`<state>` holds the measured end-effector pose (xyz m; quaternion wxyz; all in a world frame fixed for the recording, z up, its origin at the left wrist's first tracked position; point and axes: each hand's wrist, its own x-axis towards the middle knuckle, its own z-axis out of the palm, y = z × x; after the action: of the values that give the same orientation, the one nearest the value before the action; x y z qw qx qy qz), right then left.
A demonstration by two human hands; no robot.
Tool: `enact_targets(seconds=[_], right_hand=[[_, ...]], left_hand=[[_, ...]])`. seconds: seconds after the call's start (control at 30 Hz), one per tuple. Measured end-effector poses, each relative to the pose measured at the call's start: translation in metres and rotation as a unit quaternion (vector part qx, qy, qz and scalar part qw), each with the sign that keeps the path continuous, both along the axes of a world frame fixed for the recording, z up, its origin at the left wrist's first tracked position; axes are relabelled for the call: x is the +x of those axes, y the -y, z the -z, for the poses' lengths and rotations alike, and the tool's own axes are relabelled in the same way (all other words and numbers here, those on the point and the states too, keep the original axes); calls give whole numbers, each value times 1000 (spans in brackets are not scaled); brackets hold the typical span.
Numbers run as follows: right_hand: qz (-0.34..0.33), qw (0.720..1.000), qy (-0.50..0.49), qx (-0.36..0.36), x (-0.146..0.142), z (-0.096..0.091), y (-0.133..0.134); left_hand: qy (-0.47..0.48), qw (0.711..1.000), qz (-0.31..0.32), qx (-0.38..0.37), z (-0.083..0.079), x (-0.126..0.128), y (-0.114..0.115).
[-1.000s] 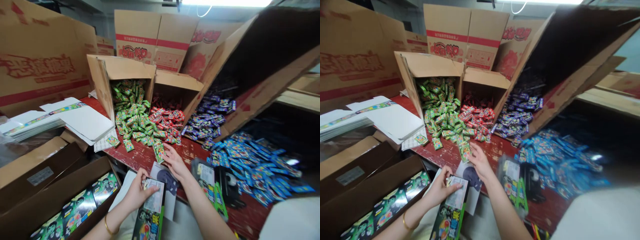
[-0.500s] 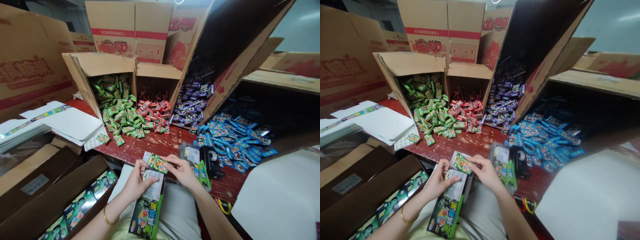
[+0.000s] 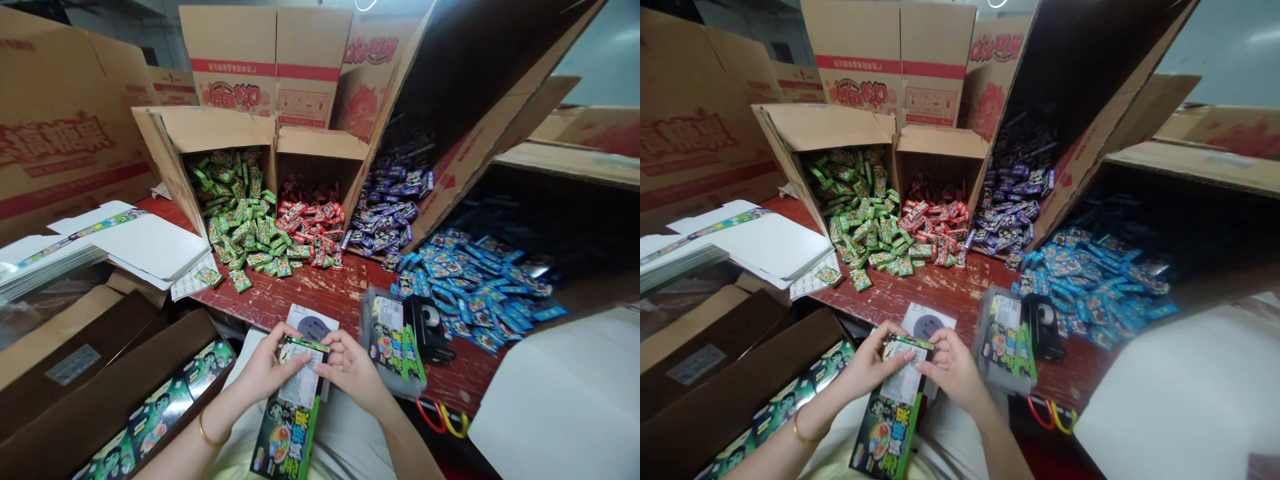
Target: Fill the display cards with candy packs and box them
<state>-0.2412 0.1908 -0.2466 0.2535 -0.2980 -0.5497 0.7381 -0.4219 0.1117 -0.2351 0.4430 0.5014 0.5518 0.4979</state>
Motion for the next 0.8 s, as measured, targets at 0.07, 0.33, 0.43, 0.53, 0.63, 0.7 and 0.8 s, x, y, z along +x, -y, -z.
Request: enact_targets(seconds=[0.07,0.33,0.43,0.53,0.63,0.7,0.8], right_hand=[[18,1000,-18,-7,-2,3,3],[22,998,-45,-34,-6,10,2],[22,999,-36,-23,-4,12,2],[31,999,-22,6,-1,11,3],[32,999,-17,30,-1,11,4],[60,997,-27,32,-4,13,7],[178,983,-33,35,-16,19,16]], left_hand=[[5,1000,-4,-3,1,0,1],[-1,1000,-4,2,11,0,2],[15,1000,-1,2,10,0,1],[10,1000,-1,1,8,-1,-1],[-17,1000,4,8,10,1,-2],[-10,999,-16,27,13,6,-1],[26,995,-84,48,20,16,4]])
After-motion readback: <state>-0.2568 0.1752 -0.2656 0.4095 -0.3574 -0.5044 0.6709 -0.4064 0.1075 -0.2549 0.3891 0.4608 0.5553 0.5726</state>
